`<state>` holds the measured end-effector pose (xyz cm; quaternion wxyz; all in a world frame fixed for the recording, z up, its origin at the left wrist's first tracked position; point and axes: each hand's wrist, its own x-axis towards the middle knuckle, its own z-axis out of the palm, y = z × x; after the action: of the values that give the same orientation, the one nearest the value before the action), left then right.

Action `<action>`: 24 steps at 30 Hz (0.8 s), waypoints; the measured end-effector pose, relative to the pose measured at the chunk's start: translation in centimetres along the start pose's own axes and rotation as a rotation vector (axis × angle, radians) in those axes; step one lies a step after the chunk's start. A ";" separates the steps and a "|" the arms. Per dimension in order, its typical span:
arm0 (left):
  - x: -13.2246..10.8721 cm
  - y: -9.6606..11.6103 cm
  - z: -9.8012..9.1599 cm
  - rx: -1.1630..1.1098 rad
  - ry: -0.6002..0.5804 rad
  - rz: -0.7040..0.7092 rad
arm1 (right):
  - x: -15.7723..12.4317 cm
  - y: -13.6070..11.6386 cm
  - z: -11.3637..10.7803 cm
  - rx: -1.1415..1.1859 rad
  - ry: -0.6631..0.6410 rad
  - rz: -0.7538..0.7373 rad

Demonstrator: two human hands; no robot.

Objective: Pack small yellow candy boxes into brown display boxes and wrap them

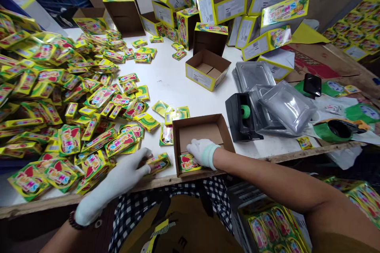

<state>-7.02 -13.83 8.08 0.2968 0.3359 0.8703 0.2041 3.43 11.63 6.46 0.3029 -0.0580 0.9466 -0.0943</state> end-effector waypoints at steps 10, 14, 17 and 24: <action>2.2 7.2 -2.0 -0.664 0.182 0.218 | -3.1 1.2 -8.3 0.887 0.449 -0.270; 4.0 7.2 -1.5 -0.639 0.320 0.205 | -4.5 2.4 -8.2 0.959 0.323 -0.126; 4.9 4.8 -1.2 -0.316 0.464 0.103 | -4.0 4.0 -6.3 1.024 0.203 0.077; 7.5 3.5 2.5 0.180 0.358 -0.120 | 1.8 3.5 -1.5 0.432 0.156 0.161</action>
<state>-8.24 -5.71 5.30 0.1176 0.2671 0.9423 0.1641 0.88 14.96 5.94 0.2410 0.0911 0.9265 -0.2743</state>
